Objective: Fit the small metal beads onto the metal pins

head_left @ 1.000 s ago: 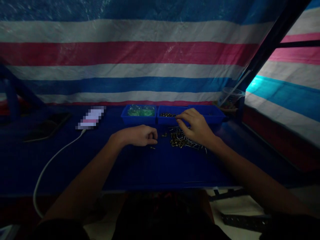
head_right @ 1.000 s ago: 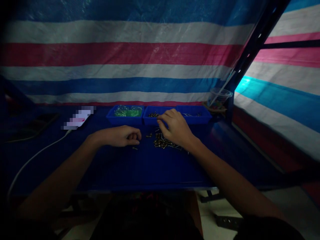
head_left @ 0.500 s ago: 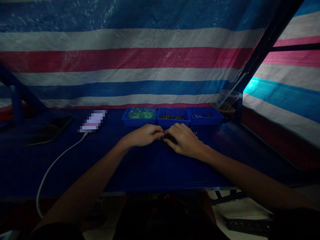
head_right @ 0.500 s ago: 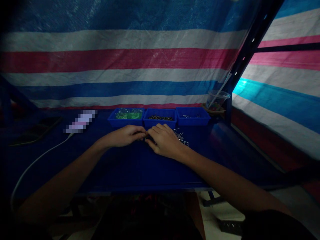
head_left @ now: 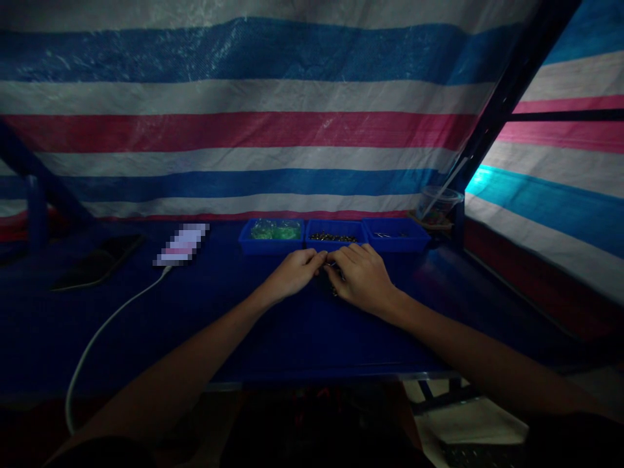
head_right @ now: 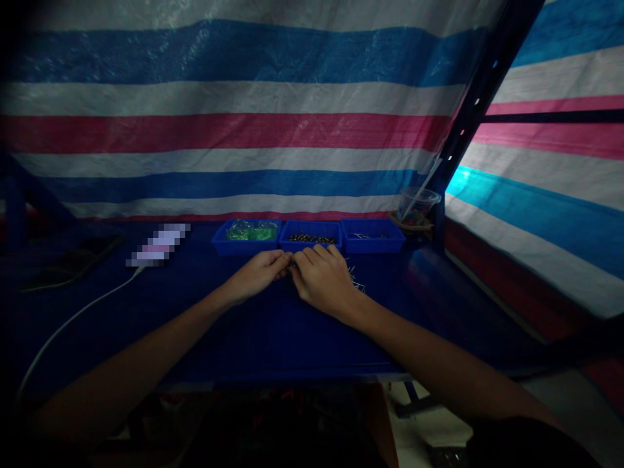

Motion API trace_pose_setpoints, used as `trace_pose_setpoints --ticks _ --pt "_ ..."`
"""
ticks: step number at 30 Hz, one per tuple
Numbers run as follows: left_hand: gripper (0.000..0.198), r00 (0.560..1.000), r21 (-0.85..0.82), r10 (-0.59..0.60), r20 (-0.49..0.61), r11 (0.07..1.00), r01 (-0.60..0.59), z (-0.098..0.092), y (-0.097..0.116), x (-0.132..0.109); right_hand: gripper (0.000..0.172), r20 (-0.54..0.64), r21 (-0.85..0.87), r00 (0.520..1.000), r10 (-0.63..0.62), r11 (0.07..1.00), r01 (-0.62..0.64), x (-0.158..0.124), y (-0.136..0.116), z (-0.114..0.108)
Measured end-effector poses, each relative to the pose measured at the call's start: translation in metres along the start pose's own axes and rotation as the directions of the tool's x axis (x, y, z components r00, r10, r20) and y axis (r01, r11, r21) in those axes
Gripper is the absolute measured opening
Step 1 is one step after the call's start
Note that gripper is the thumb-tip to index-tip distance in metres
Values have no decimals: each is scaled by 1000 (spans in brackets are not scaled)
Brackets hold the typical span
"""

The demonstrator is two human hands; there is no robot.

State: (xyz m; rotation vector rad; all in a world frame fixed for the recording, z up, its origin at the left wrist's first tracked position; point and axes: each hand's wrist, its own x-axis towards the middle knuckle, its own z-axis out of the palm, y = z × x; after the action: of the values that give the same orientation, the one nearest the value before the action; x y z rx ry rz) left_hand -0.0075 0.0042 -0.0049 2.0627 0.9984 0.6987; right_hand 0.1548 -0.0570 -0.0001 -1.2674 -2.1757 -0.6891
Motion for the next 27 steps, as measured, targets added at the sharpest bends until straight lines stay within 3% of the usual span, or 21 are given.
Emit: trace_pose_setpoints --ticks 6,8,10,12,15,18,20,23,25,27 --pt "46 999 -137 -27 29 990 31 2 6 -1 25 29 19 998 48 999 -48 2 3 3" --pt "49 1000 -96 -21 17 995 22 -1 9 -2 28 49 56 993 107 992 -109 3 8 4" --pt "45 1000 47 32 1 998 -32 -7 10 -3 29 54 116 981 187 974 -192 4 15 4" --pt "33 995 228 100 19 968 -102 -14 10 -4 26 -3 209 965 262 944 -255 6 22 0" --pt "21 982 396 150 117 899 -185 -22 4 -6 23 -188 320 914 360 902 -289 10 34 -12" --pt "25 963 453 171 208 856 -250 -22 -5 -7 27 -292 261 847 444 889 -376 18 47 -20" --pt "23 953 478 186 238 832 -281 -19 -10 -6 30 -201 126 868 454 891 -436 23 56 -16" --pt "15 952 489 192 239 823 -289 -13 -13 -5 31 59 -64 908 416 909 -412 24 64 -3" --pt "14 959 460 175 223 848 -261 -10 -11 -4 31 139 -59 920 367 930 -362 20 64 4" --pt "15 972 389 139 191 898 -205 -10 -8 -2 30 136 45 949 284 955 -293 15 57 5"
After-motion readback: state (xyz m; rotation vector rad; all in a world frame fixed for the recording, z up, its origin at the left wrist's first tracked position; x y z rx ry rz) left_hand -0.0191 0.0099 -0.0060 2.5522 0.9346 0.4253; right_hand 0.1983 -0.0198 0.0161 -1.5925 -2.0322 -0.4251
